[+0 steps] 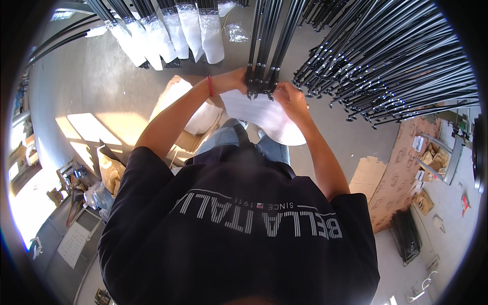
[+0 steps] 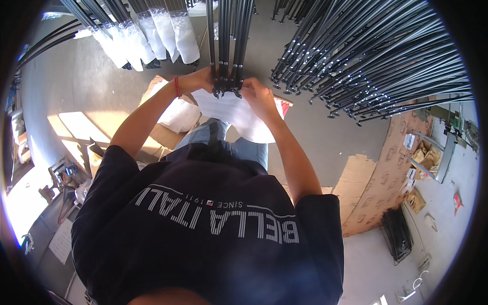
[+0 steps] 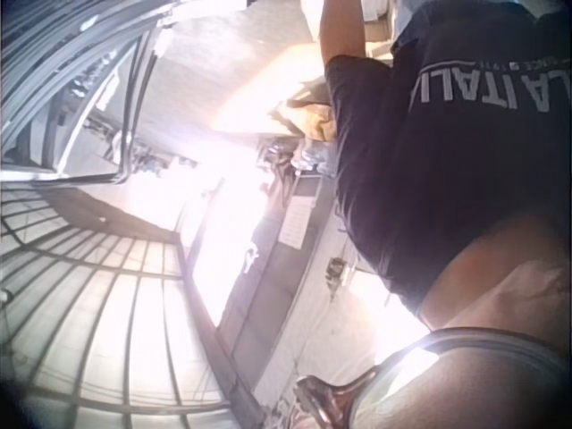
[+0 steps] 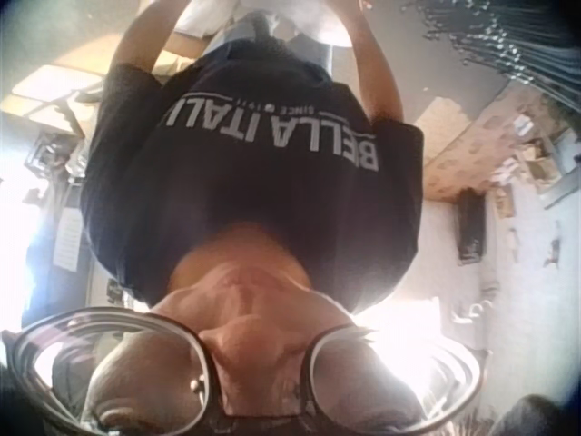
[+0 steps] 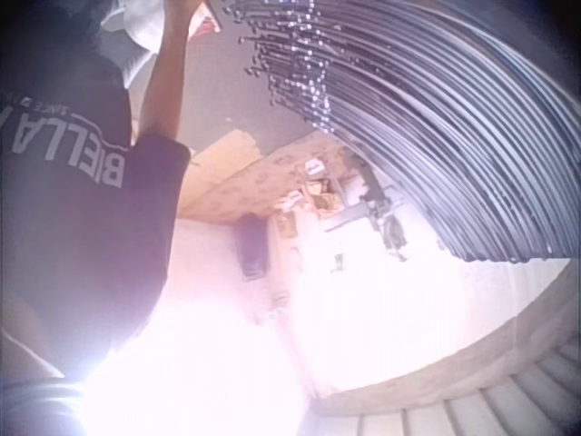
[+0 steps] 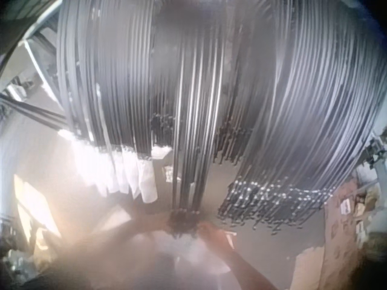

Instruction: The person wraps foam padding around the ends of metal rods using a roll of thin plastic film.

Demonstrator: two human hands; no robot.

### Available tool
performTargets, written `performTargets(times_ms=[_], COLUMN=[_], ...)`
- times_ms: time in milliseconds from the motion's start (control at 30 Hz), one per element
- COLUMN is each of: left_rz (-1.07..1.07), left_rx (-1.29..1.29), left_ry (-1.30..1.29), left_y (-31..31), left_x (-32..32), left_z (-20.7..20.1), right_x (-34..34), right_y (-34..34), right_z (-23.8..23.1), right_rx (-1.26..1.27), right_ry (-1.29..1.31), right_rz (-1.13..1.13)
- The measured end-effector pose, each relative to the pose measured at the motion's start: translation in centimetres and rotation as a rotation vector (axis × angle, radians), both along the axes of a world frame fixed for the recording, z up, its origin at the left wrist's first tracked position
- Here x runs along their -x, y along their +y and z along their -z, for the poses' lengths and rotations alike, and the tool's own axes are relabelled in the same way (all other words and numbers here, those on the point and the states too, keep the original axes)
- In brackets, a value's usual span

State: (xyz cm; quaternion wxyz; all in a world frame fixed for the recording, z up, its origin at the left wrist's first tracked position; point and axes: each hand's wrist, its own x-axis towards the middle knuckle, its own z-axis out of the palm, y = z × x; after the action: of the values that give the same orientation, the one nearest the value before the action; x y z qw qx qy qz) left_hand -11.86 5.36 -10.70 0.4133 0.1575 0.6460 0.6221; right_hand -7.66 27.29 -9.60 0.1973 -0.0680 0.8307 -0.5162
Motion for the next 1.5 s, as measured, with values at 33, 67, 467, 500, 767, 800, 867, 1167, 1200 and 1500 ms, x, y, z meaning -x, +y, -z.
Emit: performTargets(times_ms=[33,67,467,500,767,800,867,1167,1200,1500], left_rz=[-0.017,-0.033,0.077,0.106,0.094,0.075,0.03,-0.195,-0.217,-0.17], left_rx=[-0.007,-0.014,0.027,0.066,0.012,-0.017,-0.045,-0.137,-0.115,-0.06], left_ry=[0.015,0.031,0.033,0.03,-0.131,-0.146,-0.165,-0.175,-0.198,-0.097], left_y=[0.0,0.1,-0.2,-0.2,0.2,0.3,0.4,0.5,0.6,-0.3], left_x=[-0.1,-0.2,0.7,0.7,0.5,0.4,-0.1,-2.2,-2.2,-2.6], left_z=[0.2,0.4,0.5,0.6,-1.0,-1.0,-1.5,-1.0,-1.1,-1.4], right_x=[0.0,-0.1,0.2,0.3,-0.2,-0.3,-0.4,-0.7,-0.6,-1.1], right_y=[0.0,-0.1,0.6,0.7,1.1,1.0,0.8,-0.9,-0.9,-3.1], right_z=[0.0,-0.1,0.9,0.8,2.4,2.4,2.3,1.3,1.5,-0.1], right_rx=[-0.04,-0.081,-0.062,-0.059,0.035,0.042,-0.002,0.299,0.246,0.229], right_ry=[0.024,0.047,0.143,0.147,0.185,0.189,0.031,-0.107,-0.083,-0.117], right_rz=[-0.004,-0.007,-0.086,-0.097,-0.067,-0.065,-0.067,-0.021,-0.03,0.067])
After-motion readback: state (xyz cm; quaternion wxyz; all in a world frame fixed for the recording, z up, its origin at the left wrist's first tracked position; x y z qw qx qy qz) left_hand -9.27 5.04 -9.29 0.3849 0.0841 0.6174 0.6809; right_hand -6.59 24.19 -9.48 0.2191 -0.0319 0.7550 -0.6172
